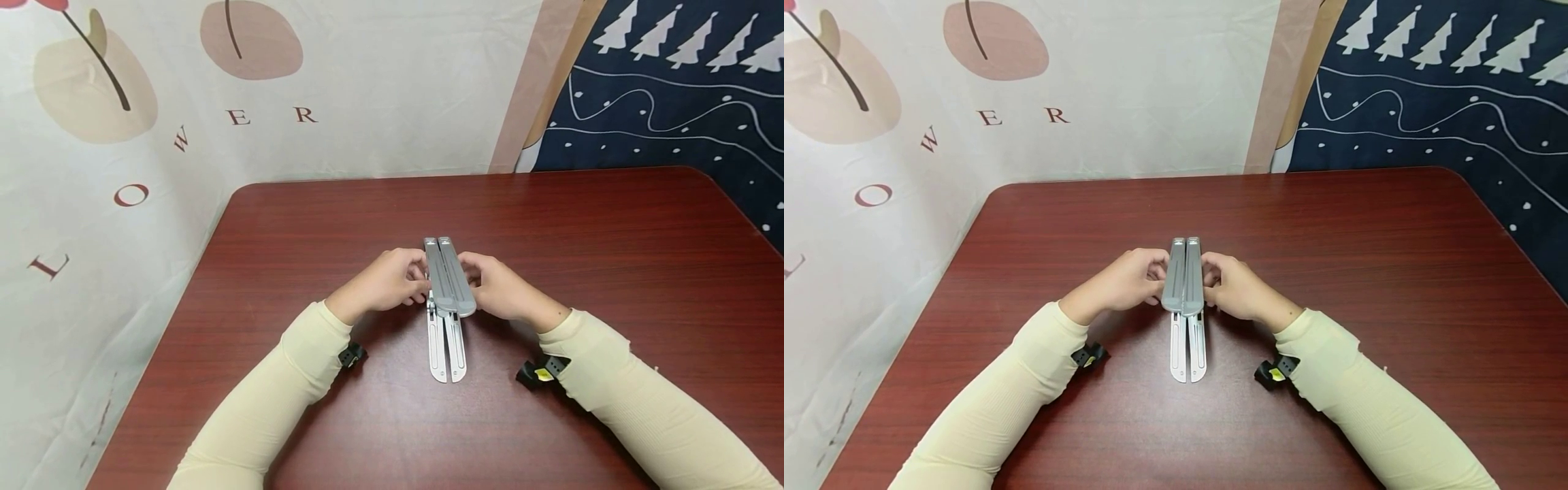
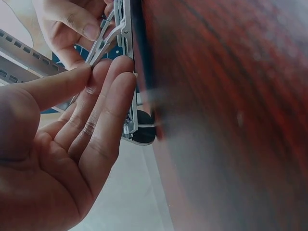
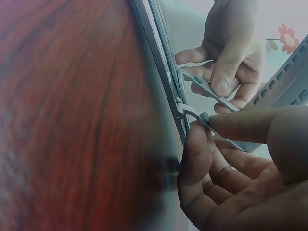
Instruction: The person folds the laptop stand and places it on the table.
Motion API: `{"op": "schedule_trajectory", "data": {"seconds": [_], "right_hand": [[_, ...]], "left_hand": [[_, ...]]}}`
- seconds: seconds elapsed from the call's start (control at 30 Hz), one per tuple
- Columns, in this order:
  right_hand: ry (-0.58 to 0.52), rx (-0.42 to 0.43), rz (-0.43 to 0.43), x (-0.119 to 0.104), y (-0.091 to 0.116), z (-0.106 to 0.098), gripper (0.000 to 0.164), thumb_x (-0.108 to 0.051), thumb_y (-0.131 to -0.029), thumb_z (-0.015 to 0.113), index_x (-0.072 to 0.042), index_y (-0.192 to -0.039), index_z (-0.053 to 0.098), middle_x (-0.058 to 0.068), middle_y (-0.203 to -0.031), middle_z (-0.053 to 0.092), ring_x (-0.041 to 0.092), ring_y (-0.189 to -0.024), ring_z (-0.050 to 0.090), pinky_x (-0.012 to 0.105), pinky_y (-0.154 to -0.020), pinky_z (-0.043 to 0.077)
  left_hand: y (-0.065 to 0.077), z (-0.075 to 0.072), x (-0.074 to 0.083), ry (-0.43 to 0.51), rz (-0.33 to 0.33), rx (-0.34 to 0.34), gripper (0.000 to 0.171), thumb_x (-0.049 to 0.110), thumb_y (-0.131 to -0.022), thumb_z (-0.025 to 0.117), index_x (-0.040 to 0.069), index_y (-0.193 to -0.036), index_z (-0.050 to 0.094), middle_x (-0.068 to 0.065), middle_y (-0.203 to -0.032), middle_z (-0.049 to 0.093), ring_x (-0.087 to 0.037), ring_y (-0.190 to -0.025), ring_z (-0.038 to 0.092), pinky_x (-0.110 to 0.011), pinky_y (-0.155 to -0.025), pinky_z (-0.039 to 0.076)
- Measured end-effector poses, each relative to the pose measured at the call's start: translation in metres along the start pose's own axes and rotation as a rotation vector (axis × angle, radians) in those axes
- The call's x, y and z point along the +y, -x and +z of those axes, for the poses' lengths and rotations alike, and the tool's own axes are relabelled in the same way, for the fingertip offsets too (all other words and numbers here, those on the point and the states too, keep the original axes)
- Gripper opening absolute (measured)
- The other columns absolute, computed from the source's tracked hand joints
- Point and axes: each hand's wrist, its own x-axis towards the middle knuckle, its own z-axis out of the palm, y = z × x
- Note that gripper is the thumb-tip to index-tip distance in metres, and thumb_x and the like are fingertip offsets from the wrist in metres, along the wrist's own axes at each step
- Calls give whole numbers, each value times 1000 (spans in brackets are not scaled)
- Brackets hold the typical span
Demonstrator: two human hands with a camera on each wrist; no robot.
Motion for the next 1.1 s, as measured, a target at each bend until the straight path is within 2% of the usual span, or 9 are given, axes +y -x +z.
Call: {"op": "schedule_trajectory", "data": {"seconds": [0.2, 0.37, 0.53, 0.73, 1.1], "right_hand": [[13, -16, -5, 1, 0, -1, 39, 11, -82, 60, 3, -120, 60, 14, -91, 73, 12, -78, 63, 23, -70, 51], [11, -43, 30, -2, 0, -3, 44, 14, -80, 56, 5, -123, 58, 13, -87, 71, 13, -73, 61, 24, -63, 50], [14, -76, 57, -2, -1, -3, 41, 9, -88, 56, 7, -129, 54, 15, -84, 70, 15, -65, 61, 29, -55, 53], [14, -91, 44, 0, -1, -3, 42, 5, -91, 58, 11, -132, 50, 17, -84, 70, 17, -61, 62, 32, -56, 55], [33, -122, 53, -5, 0, -3, 41, 7, -90, 55, 7, -131, 50, 13, -80, 67, 18, -60, 62, 31, -56, 54]], "left_hand": [[0, 0, 0, -16, -7, 6, 9, 2, -93, 67, 2, -98, 59, -12, -84, 75, -23, -68, 74, -32, -60, 60], [1, 0, 0, -63, -27, 15, 10, 3, -93, 67, 3, -100, 60, -9, -79, 74, -22, -67, 73, -29, -58, 58], [1, -1, 1, -106, -35, 22, 13, 7, -92, 69, 4, -102, 61, -8, -78, 74, -19, -64, 72, -26, -54, 55], [2, -1, 1, -132, -33, 18, 14, 9, -93, 69, 5, -103, 60, -9, -79, 74, -17, -63, 71, -24, -54, 53], [2, -1, -1, -166, -25, 16, 9, 10, -93, 68, 7, -99, 62, -8, -78, 74, -20, -62, 70, -25, -51, 52]]}}
